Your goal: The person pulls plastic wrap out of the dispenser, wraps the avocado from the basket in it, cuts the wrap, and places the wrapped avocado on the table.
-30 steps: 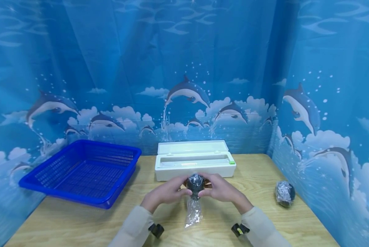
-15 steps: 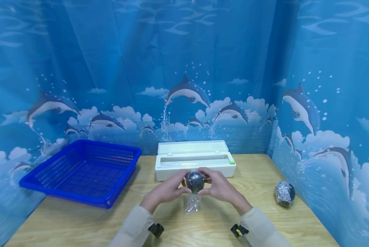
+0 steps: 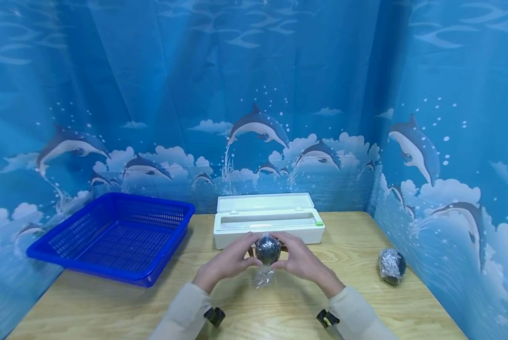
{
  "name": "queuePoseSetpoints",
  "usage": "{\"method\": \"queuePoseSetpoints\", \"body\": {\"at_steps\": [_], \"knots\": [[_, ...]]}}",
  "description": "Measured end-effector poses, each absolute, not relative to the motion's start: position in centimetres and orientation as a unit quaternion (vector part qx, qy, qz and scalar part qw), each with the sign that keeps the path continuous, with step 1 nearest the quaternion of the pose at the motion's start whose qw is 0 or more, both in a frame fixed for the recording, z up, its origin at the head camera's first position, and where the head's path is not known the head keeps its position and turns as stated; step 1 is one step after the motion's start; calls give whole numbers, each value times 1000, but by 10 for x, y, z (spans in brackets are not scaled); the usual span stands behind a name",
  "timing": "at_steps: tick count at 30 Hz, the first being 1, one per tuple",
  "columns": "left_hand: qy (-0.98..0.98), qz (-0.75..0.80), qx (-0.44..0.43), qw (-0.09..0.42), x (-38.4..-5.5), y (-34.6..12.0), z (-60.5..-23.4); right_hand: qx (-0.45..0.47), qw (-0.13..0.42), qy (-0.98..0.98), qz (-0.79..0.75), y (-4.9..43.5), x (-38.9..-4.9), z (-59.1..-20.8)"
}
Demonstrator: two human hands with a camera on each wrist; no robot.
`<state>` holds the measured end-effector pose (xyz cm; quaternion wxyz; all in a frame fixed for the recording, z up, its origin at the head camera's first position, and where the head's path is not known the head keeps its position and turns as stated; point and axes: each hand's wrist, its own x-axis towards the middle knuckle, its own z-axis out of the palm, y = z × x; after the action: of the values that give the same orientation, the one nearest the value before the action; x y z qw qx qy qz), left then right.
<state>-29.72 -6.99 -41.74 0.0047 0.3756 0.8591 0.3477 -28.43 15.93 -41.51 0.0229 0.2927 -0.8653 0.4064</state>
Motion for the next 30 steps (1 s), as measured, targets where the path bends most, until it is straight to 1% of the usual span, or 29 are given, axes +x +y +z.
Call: {"method": "queuePoseSetpoints", "body": {"at_steps": [7, 15, 23, 30], "knots": [[860, 340, 379, 7, -298, -70, -417, 300, 41, -872, 385, 158, -283, -416], [866, 354, 352, 27, -296, -67, -418, 302, 63, -877, 368, 158, -282, -421], [852, 396, 337, 56, -297, -68, -420, 310, 97, -878, 350, 157, -282, -422], [842, 436, 310, 66, -300, -72, -417, 323, 187, -879, 297, 154, -284, -424]]}}
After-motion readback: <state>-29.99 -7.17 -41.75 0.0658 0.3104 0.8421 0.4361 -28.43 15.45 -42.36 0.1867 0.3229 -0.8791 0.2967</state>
